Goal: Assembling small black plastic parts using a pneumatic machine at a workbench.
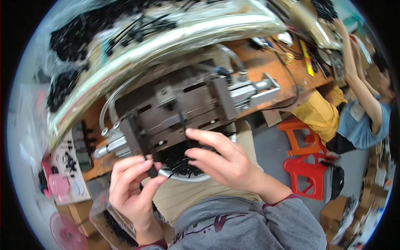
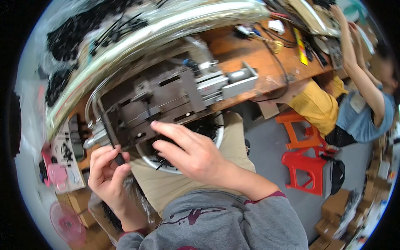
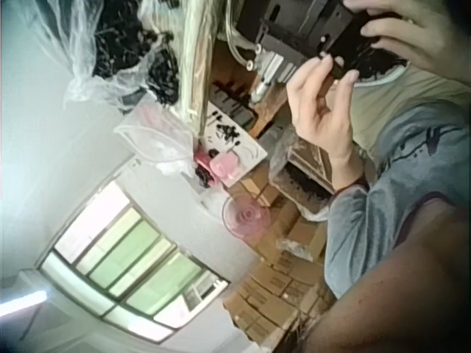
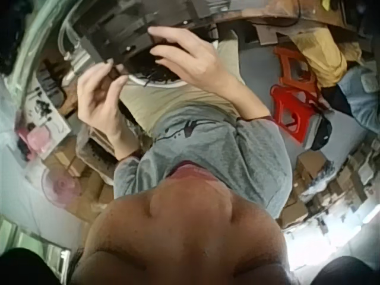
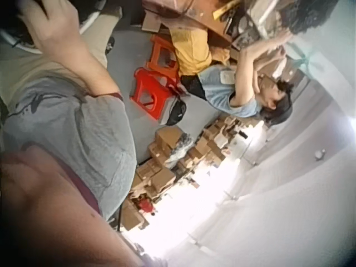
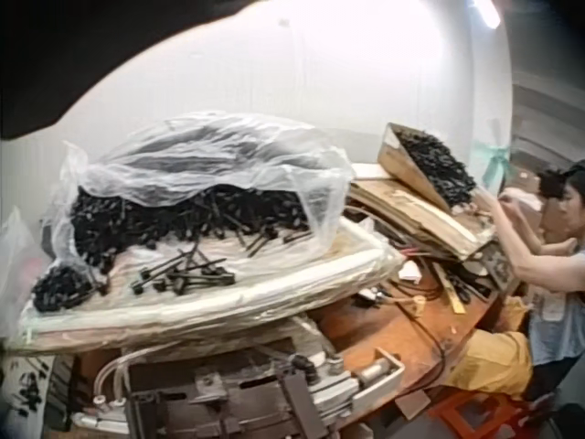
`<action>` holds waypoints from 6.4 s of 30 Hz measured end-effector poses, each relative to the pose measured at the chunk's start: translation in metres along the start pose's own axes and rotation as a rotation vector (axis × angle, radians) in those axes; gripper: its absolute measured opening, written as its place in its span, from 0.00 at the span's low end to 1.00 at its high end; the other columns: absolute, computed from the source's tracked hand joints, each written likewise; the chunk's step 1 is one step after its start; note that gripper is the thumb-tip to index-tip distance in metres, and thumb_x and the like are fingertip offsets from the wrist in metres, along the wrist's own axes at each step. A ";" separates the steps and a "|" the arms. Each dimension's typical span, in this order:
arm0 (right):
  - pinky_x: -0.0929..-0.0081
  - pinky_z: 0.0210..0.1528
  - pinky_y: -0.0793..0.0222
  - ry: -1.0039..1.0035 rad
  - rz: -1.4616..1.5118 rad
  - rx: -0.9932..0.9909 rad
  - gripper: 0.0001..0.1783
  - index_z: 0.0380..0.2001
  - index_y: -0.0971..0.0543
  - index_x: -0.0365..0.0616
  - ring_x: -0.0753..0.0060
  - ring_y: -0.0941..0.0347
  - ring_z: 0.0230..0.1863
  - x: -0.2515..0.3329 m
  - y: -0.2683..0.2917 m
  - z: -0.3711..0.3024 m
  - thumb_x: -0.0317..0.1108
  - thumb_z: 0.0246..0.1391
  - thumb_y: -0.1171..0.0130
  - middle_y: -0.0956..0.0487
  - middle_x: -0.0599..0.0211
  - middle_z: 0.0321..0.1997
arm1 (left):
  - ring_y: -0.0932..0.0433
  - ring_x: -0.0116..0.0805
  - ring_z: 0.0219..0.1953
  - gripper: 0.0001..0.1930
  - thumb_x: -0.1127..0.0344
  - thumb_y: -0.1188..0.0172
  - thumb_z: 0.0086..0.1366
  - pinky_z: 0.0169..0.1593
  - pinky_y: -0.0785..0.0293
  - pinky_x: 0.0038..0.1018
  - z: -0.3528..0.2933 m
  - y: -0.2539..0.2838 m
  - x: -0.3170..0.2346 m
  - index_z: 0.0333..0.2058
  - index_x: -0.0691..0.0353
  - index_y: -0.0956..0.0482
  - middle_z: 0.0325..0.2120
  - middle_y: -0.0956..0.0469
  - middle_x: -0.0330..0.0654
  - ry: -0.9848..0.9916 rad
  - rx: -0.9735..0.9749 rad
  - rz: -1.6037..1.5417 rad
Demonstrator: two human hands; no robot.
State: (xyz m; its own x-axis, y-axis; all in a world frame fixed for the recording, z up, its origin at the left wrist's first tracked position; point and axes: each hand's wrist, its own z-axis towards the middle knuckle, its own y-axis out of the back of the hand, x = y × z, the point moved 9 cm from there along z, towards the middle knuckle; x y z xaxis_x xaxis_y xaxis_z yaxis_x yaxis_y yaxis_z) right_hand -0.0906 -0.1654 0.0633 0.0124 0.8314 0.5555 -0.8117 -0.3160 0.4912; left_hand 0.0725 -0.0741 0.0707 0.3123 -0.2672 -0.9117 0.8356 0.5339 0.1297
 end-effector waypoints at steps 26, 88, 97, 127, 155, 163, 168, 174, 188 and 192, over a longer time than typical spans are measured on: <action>0.81 0.26 0.34 0.055 -0.597 0.392 0.13 0.36 0.21 0.38 0.81 0.31 0.18 0.000 -0.054 0.020 0.27 0.42 0.41 0.21 0.50 0.55 | 0.17 0.34 0.36 0.16 0.82 0.29 0.47 0.38 0.18 0.25 -0.008 -0.012 0.009 0.38 0.70 0.16 0.51 0.26 0.55 -0.170 0.065 0.289; 0.64 0.50 0.28 0.411 -0.664 0.185 0.13 0.39 0.21 0.39 0.56 0.24 0.44 -0.034 -0.009 0.211 0.25 0.46 0.39 0.20 0.57 0.40 | 0.18 0.40 0.38 0.13 0.71 0.30 0.48 0.45 0.21 0.31 0.001 -0.066 0.021 0.34 0.64 0.20 0.51 0.21 0.47 -0.328 0.157 0.730; 0.61 0.50 0.27 -0.162 -0.764 0.790 0.29 0.48 0.25 0.35 0.49 0.24 0.50 -0.090 -0.046 0.253 0.31 0.38 0.34 0.21 0.46 0.46 | 0.18 0.42 0.33 0.12 0.70 0.30 0.49 0.41 0.21 0.30 0.009 -0.068 0.026 0.34 0.62 0.20 0.53 0.21 0.45 -0.303 0.171 0.754; 0.71 0.29 0.23 -0.668 0.459 0.084 0.16 0.38 0.23 0.33 0.70 0.26 0.22 -0.135 0.048 0.210 0.37 0.57 0.35 0.22 0.66 0.26 | 0.20 0.34 0.22 0.13 0.66 0.27 0.49 0.28 0.24 0.23 0.006 -0.064 0.020 0.33 0.60 0.17 0.49 0.18 0.42 -0.258 0.250 0.673; 0.88 0.22 0.35 -0.810 0.623 -0.105 0.05 0.37 0.20 0.34 0.87 0.29 0.21 -0.063 -0.008 -0.016 0.25 0.60 0.40 0.17 0.64 0.30 | 0.19 0.41 0.35 0.14 0.71 0.29 0.46 0.41 0.22 0.31 0.000 -0.059 0.009 0.34 0.66 0.19 0.49 0.20 0.47 -0.344 0.176 0.712; 0.86 0.31 0.26 -0.726 0.651 -0.129 0.06 0.39 0.20 0.34 0.81 0.23 0.29 -0.053 -0.001 -0.013 0.21 0.57 0.39 0.18 0.61 0.37 | 0.22 0.30 0.25 0.11 0.71 0.34 0.51 0.33 0.26 0.25 0.011 -0.070 0.017 0.35 0.66 0.18 0.49 0.19 0.48 -0.355 0.258 0.854; 0.82 0.33 0.23 -0.703 0.697 -0.131 0.08 0.41 0.22 0.33 0.77 0.22 0.30 -0.050 0.001 -0.009 0.19 0.58 0.41 0.19 0.59 0.38 | 0.23 0.29 0.21 0.11 0.70 0.35 0.53 0.29 0.28 0.24 0.010 -0.069 0.020 0.35 0.67 0.18 0.48 0.19 0.49 -0.364 0.245 0.845; 0.80 0.29 0.23 -0.836 0.782 -0.148 0.07 0.39 0.24 0.31 0.72 0.20 0.25 -0.053 0.004 -0.016 0.18 0.56 0.40 0.19 0.59 0.32 | 0.24 0.31 0.20 0.13 0.68 0.33 0.52 0.28 0.28 0.24 0.012 -0.069 0.021 0.36 0.66 0.19 0.48 0.19 0.49 -0.322 0.269 0.848; 0.78 0.13 0.28 -0.957 1.277 -0.150 0.07 0.30 0.26 0.32 0.67 0.23 0.15 -0.056 -0.022 -0.028 0.19 0.54 0.37 0.21 0.56 0.27 | 0.17 0.35 0.33 0.19 0.70 0.26 0.45 0.35 0.19 0.27 -0.001 -0.062 -0.012 0.40 0.60 0.14 0.38 0.17 0.42 -0.161 0.408 0.198; 0.77 0.13 0.28 -0.933 1.357 -0.155 0.06 0.34 0.27 0.31 0.65 0.24 0.14 -0.057 -0.023 -0.026 0.24 0.59 0.41 0.20 0.49 0.30 | 0.17 0.35 0.32 0.17 0.71 0.26 0.44 0.33 0.20 0.26 -0.004 -0.058 -0.019 0.36 0.60 0.13 0.33 0.19 0.40 -0.215 0.377 0.259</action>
State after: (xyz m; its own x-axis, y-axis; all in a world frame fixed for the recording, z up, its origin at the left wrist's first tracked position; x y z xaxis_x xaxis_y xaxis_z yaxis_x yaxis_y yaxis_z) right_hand -0.0874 -0.1932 0.0030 -0.4320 -0.5565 0.7097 -0.5686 -0.4428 -0.6933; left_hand 0.0167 -0.0964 0.0785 0.5835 -0.3449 -0.7353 0.8113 0.2882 0.5087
